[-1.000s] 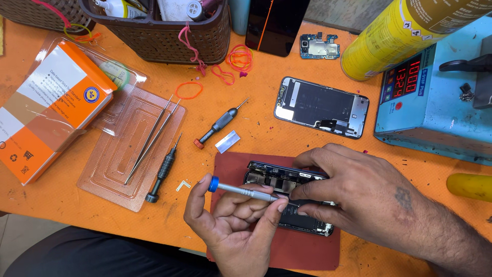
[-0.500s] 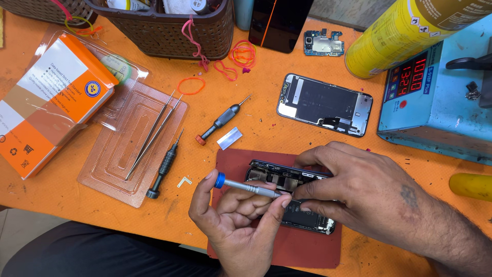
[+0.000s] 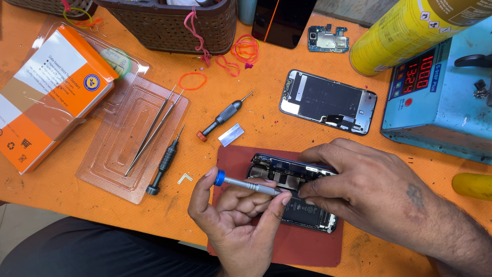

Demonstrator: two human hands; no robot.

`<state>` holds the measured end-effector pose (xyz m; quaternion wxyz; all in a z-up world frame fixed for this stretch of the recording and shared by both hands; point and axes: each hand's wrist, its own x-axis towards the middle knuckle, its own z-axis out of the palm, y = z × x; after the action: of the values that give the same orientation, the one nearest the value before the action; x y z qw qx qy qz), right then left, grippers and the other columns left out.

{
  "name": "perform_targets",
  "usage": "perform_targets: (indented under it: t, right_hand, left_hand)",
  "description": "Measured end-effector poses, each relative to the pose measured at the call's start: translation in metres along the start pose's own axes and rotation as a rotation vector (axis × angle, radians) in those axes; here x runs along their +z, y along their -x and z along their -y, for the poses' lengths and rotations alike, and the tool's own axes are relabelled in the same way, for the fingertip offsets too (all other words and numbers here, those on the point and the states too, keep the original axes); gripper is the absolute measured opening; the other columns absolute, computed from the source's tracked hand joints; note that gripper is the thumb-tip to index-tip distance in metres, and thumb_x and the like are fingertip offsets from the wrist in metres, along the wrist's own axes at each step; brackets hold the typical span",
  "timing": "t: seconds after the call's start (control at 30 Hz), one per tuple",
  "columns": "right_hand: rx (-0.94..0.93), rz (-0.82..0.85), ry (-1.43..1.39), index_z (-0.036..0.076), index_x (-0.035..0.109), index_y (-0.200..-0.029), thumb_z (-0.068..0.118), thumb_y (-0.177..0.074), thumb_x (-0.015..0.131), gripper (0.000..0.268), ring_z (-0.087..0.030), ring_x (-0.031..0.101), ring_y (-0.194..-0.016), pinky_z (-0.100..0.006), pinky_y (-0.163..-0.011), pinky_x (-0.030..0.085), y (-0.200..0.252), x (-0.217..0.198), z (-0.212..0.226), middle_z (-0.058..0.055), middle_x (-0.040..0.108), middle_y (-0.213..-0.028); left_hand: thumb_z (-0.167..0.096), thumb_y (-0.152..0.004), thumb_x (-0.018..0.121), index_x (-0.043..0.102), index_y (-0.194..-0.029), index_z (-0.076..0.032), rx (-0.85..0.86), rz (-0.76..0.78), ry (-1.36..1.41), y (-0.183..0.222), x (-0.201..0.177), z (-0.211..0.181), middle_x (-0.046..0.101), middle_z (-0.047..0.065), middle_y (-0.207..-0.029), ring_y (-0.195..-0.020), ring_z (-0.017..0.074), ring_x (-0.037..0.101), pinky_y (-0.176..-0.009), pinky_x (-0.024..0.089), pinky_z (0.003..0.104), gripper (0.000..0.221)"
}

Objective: The person assembles a mobile phone by placing the internal components into the housing and using a screwdriver to secure the connectors and screen.

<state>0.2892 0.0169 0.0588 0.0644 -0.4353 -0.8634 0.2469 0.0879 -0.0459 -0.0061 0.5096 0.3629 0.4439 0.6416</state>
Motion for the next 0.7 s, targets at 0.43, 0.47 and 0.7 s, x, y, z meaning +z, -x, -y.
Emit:
perform_targets:
  t: [0.43,0.47,0.7]
  right_hand:
    - [0.002,0.016,0.016,0.023,0.08,-0.097,0.044,-0.081,0.078,0.026,-0.02,0.063,-0.12,-0.039,-0.091,0.054,0.0003,0.0019,0.0,-0.002,0.066,-0.128]
    - [0.008,0.026,0.002,0.023,0.08,-0.096,0.044,-0.081,0.079,0.026,-0.019,0.064,-0.12,-0.038,-0.091,0.054,0.0004,0.0011,0.0003,-0.001,0.067,-0.129]
    - [-0.013,-0.008,-0.039,0.024,0.081,-0.099,0.041,-0.081,0.079,0.025,-0.02,0.064,-0.117,-0.037,-0.088,0.054,-0.0016,-0.0003,-0.0003,-0.002,0.067,-0.127]
  left_hand:
    - [0.02,-0.088,0.071,0.013,-0.152,-0.014,-0.011,0.038,0.058,0.0028,0.0032,-0.0036,0.07,0.025,-0.118,-0.102,0.0261,0.079,-0.095,0.067,0.039,0.093]
    - [0.02,-0.089,0.071,0.013,-0.152,-0.014,-0.003,0.039,0.06,0.0031,0.0038,-0.0032,0.07,0.026,-0.118,-0.102,0.0264,0.079,-0.095,0.067,0.04,0.093]
    - [0.021,-0.089,0.071,0.014,-0.152,-0.014,0.0,0.036,0.074,0.003,0.0039,-0.0018,0.07,0.026,-0.119,-0.102,0.0272,0.079,-0.095,0.067,0.04,0.092]
